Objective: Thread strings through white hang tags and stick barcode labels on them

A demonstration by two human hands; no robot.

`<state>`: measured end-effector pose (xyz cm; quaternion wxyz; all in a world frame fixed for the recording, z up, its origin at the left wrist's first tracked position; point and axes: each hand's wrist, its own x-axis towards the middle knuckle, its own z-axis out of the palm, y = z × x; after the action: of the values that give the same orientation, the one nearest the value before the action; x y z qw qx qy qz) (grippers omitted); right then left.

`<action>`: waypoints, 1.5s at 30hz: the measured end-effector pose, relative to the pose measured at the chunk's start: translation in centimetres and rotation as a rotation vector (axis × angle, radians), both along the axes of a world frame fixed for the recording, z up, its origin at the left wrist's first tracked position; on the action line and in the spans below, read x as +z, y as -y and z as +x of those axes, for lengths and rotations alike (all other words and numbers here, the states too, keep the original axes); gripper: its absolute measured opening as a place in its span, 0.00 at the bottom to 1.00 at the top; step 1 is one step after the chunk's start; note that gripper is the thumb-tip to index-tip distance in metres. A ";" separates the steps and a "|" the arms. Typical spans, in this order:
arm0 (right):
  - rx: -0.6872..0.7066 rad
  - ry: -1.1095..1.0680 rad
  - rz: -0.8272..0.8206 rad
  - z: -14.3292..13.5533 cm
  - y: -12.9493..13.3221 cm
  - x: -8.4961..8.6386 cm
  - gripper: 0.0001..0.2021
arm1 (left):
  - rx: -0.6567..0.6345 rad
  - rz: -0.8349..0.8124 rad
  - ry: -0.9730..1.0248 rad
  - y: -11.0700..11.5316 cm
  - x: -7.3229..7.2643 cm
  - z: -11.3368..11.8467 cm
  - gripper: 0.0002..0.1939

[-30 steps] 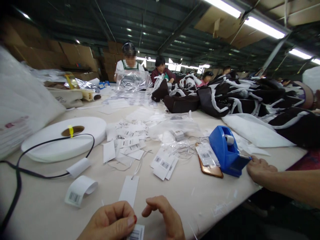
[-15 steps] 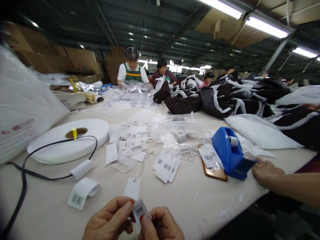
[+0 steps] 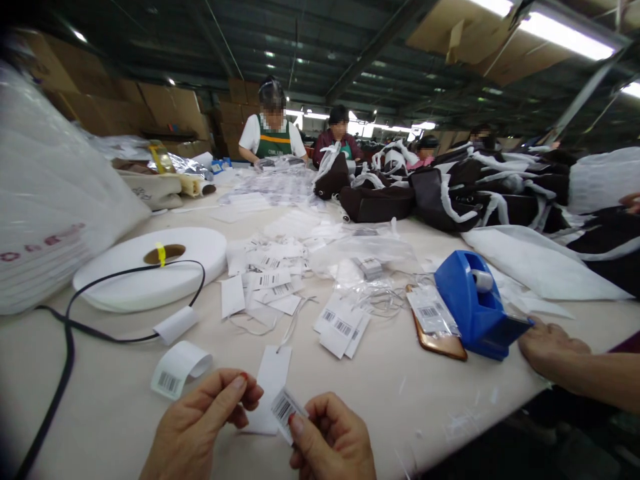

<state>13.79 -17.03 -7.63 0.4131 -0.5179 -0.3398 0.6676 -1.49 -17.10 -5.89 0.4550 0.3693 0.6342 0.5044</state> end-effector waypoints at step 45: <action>0.419 0.499 0.046 -2.9 -5.6 1.0 0.06 | -0.465 1.145 -1.319 -0.2 -3.9 -4.5 0.14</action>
<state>10.85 -11.43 -6.68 0.1823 -0.5750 -0.5447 0.5826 -5.94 -16.92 -9.80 -0.1639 0.8723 0.3273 0.3242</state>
